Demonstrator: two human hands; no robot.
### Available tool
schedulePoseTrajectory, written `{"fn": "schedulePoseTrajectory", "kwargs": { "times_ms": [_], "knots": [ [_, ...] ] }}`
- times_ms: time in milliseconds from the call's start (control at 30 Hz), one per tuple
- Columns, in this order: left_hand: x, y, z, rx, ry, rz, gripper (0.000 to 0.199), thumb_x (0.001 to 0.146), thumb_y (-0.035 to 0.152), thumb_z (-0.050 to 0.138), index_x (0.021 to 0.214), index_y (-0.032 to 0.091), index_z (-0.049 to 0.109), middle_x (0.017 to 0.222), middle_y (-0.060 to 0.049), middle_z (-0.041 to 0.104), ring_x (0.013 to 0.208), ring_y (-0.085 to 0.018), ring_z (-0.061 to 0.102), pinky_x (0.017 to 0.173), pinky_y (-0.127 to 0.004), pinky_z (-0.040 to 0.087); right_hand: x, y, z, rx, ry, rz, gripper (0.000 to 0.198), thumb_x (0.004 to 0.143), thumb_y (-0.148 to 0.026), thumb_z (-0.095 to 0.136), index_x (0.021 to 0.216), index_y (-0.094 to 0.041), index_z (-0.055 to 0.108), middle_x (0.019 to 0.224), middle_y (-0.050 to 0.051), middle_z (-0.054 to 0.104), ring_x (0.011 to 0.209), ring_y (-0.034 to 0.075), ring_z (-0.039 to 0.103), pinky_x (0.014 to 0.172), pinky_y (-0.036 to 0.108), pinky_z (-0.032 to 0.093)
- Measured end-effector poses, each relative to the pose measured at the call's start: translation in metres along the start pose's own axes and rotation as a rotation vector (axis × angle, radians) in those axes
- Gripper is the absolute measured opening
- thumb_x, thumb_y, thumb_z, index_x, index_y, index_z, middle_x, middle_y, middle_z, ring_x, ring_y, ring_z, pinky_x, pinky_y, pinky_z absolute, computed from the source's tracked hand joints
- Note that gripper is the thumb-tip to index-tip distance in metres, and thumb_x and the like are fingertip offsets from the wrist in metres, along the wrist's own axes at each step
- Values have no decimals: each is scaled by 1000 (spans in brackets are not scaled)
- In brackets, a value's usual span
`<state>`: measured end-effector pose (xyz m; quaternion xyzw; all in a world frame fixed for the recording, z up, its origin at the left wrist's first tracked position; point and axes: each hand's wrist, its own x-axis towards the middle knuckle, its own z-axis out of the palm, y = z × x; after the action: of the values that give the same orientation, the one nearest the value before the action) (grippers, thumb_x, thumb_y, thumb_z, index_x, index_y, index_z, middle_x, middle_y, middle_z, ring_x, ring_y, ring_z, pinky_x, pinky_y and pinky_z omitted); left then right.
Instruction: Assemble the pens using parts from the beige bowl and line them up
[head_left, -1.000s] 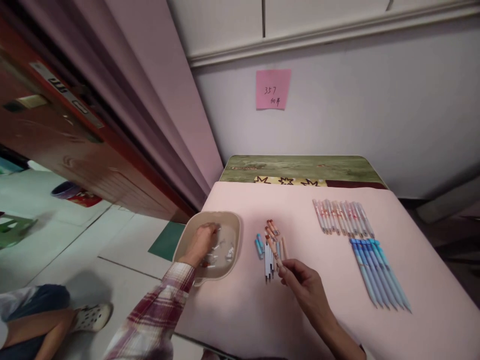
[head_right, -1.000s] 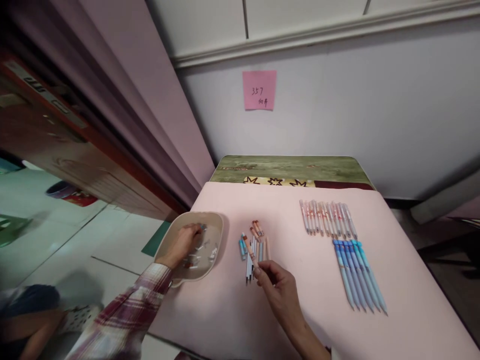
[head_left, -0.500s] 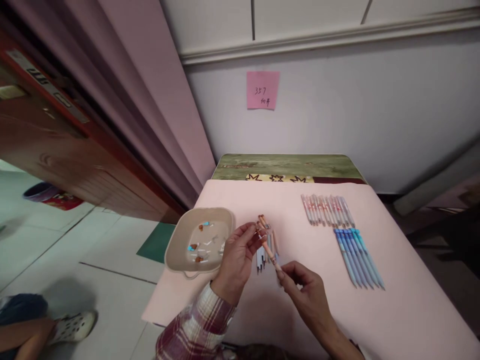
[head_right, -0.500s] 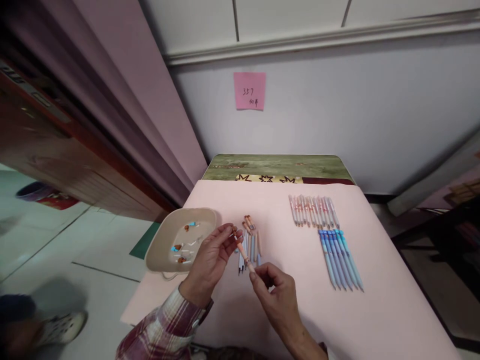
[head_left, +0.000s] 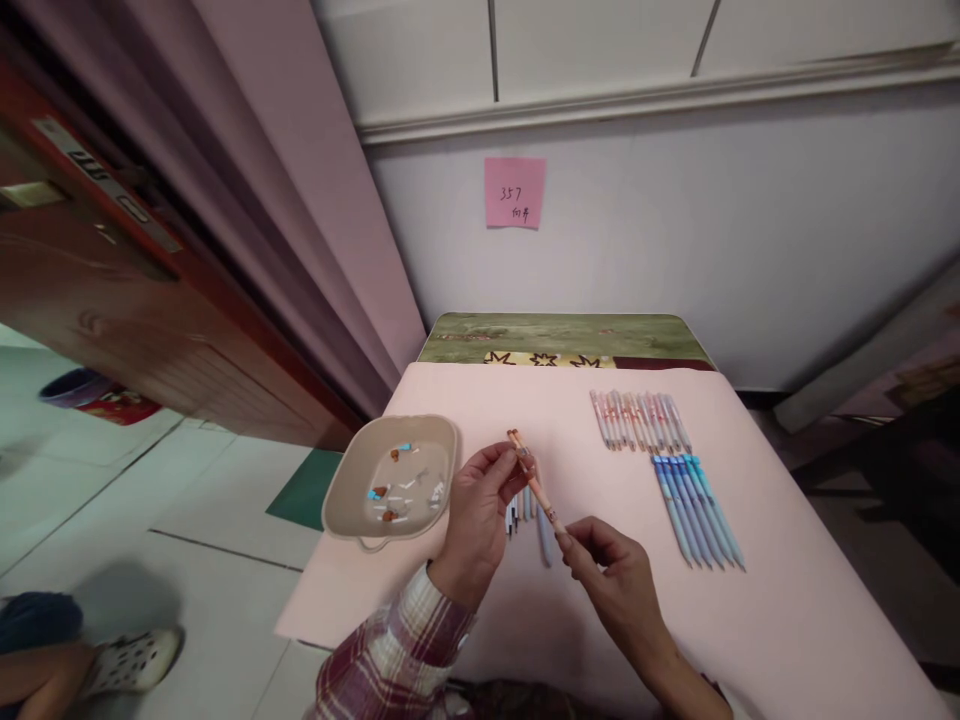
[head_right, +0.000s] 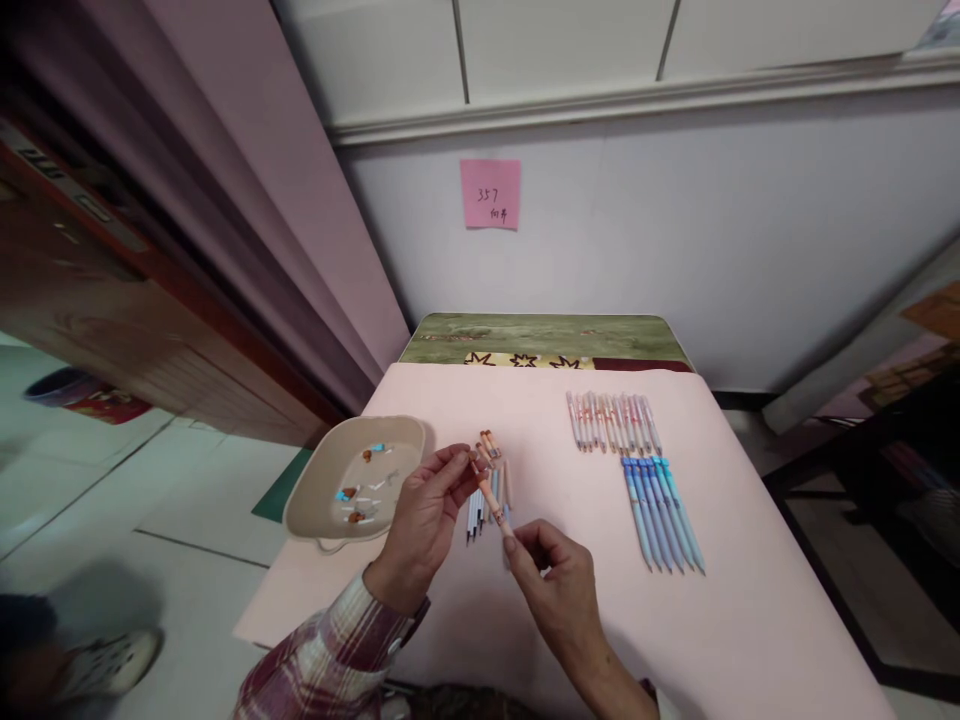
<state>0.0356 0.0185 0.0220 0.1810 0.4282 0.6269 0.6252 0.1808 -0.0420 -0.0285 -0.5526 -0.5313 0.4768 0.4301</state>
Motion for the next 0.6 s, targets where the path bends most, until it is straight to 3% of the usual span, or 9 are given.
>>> {"fn": "schedulePoseTrajectory", "kwargs": {
  "times_ms": [267,400,600],
  "knots": [
    [1,-21,-7,199,20,133,23,69,27,77,83,13,66,78,-4,70,72,-13,66,73,-28,53,0,16,5,1,-74,29,24,81,-41,66,87,-18,64,69,1,66,58,14,57,55,23,42],
    [6,-38,-15,320,5,151,23,70,30,76,84,15,65,79,-4,69,72,-13,65,71,-27,53,-1,21,4,-206,-3,-6,15,82,-33,64,76,-20,65,67,0,66,57,13,58,55,23,40],
    [2,-48,-14,445,-102,184,24,71,31,76,88,17,66,86,-3,70,79,-15,65,75,-27,51,-6,31,-9,-354,126,-58,13,83,-33,62,81,-21,68,70,-1,66,57,13,57,56,23,39]
  ]
}}
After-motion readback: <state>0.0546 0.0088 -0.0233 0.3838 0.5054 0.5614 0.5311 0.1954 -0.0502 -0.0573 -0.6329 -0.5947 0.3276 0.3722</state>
